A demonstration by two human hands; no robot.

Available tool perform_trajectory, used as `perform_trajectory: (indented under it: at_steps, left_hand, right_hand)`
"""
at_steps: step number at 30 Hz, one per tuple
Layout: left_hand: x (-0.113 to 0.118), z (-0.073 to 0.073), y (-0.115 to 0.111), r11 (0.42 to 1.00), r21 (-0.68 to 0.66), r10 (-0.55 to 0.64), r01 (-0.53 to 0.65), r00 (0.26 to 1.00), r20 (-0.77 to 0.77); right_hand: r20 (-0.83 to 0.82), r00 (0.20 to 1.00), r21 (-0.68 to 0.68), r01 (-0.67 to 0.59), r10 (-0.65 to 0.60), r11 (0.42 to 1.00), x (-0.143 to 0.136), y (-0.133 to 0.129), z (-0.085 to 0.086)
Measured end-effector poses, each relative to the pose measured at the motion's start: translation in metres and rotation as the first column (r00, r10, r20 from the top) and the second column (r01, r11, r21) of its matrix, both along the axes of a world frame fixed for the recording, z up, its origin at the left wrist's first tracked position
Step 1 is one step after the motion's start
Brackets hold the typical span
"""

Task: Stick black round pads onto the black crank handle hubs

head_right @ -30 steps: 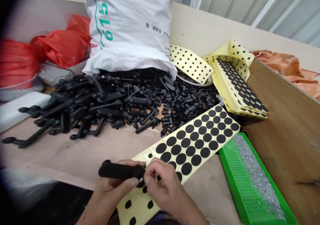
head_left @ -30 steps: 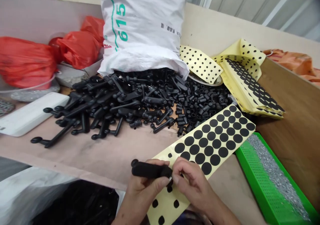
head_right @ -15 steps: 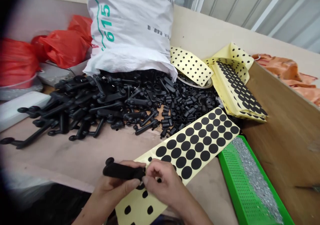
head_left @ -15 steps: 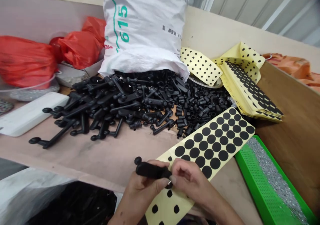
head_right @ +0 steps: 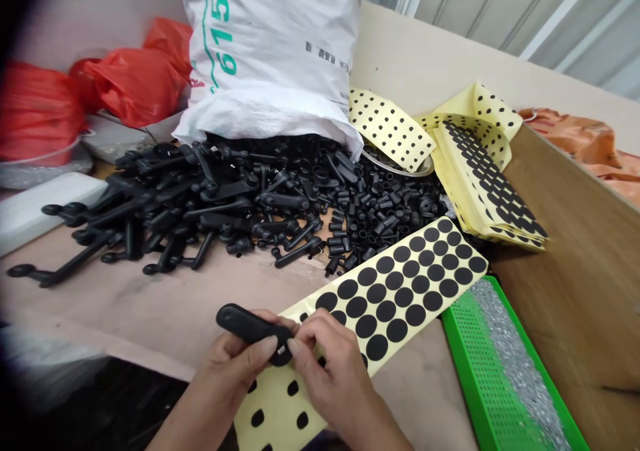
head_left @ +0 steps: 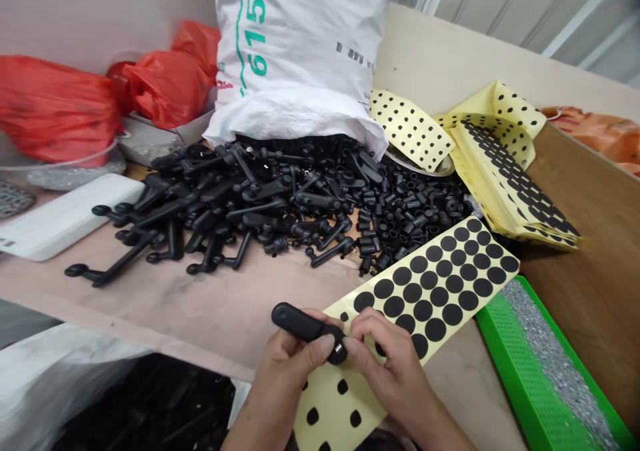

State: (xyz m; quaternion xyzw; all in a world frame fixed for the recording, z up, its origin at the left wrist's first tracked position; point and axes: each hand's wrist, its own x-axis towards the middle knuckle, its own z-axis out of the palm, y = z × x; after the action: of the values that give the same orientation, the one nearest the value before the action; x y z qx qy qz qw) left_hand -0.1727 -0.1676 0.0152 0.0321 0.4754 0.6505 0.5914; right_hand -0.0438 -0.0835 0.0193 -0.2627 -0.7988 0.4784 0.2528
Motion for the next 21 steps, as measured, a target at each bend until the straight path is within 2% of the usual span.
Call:
perform_trajectory:
  at_steps: [6,12,16,21]
  left_hand:
    - [0.001,-0.002,0.0,1.0,0.001,0.03,-0.03,0.999,-0.046]
    - [0.002,-0.009,-0.001,0.995,0.043,0.091,-0.086,0.988,-0.125]
    - [0.001,-0.012,-0.001,0.994,0.09,0.079,-0.065,0.984,-0.158]
    - [0.0,-0.014,-0.002,0.99,0.091,0.12,-0.103,0.973,-0.197]
  right_hand:
    - [0.047,0.999,-0.177,0.028,-0.02,0.984,0.0,0.001,0.003]
    - [0.137,0.99,-0.347,0.063,-0.016,0.936,-0.001,0.0,0.006]
    - [0.158,0.987,-0.371,0.077,-0.019,0.925,-0.003,0.0,0.006]
    - [0.142,0.99,-0.317,0.066,-0.021,0.946,-0.007,0.0,0.002]
